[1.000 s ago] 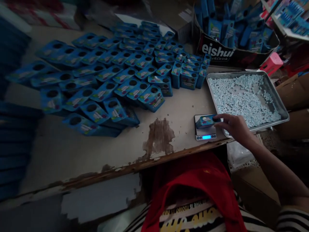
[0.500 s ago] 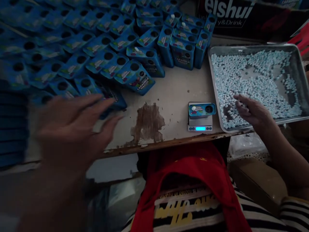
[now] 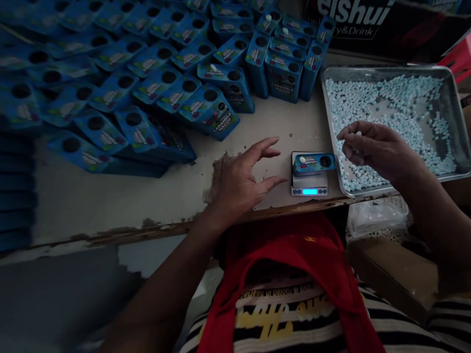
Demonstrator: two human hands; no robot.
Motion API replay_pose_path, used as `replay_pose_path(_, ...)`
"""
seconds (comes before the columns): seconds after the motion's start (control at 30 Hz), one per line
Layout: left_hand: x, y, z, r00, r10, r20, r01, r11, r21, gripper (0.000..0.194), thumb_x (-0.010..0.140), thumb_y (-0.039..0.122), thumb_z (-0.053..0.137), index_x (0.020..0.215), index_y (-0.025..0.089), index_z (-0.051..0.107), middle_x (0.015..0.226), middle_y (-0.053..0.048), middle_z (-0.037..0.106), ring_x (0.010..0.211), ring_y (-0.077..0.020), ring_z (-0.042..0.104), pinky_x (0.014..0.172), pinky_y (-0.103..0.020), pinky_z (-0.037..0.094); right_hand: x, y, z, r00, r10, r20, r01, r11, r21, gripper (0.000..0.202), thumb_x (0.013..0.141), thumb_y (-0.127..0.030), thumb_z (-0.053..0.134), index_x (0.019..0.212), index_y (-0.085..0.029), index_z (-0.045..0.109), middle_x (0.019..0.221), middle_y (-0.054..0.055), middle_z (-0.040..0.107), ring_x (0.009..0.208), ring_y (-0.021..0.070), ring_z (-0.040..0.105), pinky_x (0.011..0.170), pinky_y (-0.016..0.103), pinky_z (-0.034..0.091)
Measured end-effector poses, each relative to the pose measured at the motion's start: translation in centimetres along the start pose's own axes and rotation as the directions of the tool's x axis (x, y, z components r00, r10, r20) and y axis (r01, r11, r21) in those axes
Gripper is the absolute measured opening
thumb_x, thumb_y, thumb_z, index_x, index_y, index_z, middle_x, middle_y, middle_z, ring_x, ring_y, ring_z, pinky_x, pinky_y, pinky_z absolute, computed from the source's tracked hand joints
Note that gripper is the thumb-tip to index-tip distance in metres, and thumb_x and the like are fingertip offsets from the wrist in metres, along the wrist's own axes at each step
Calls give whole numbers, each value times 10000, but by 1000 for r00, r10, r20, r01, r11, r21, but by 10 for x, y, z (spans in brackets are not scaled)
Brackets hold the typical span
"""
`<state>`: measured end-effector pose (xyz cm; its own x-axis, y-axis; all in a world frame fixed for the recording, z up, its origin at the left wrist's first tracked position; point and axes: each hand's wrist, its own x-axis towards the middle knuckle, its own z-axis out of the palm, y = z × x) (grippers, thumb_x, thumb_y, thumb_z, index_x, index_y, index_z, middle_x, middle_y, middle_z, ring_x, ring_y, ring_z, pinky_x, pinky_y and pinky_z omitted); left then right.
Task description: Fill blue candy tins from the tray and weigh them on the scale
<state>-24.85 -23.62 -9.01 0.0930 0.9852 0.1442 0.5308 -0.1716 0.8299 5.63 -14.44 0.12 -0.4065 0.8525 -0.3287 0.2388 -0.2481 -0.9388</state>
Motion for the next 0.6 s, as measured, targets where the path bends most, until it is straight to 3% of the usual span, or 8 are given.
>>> replay_pose_path(0.13,3,4,14,1000,6,9,-5,987,-160,749,899,322,933,1561,301,583,1370,-76,798,1365,-275,750,1235,-462,596,-3,-1,14,996,-70,59,77,987,-138,335,1003,-506,878,980,-212,718,658,-33,574,541,105,448,479,239,311)
replay_pose_path(0.37,5,5,31,1000,-25,3,24,969,-245,669,875,290,939,1464,288,622,1346,-85,798,1302,-284,768,1215,-514,596,-8,-4,21,993,-119,22,118,922,-370,314,1038,-525,797,998,-218,748,656,-34,576,578,128,477,541,267,337)
replay_pose_path(0.5,1,-2,30,999,-51,-5,48,969,-241,639,875,295,926,1447,286,641,1324,-82,806,1291,-284,774,1219,-527,596,-6,-5,23,975,-202,95,219,778,-589,167,1020,-357,768,1003,-193,797,732,-18,652,682,149,545,667,292,381)
replay_pose_path(0.6,0,-6,27,998,-56,-4,54,972,-228,635,876,280,919,1448,289,643,1326,-83,806,1276,-279,777,1205,-525,610,-8,-10,26,971,-196,138,233,638,-734,94,978,-230,771,1043,-197,832,746,-18,678,709,160,573,715,301,370)
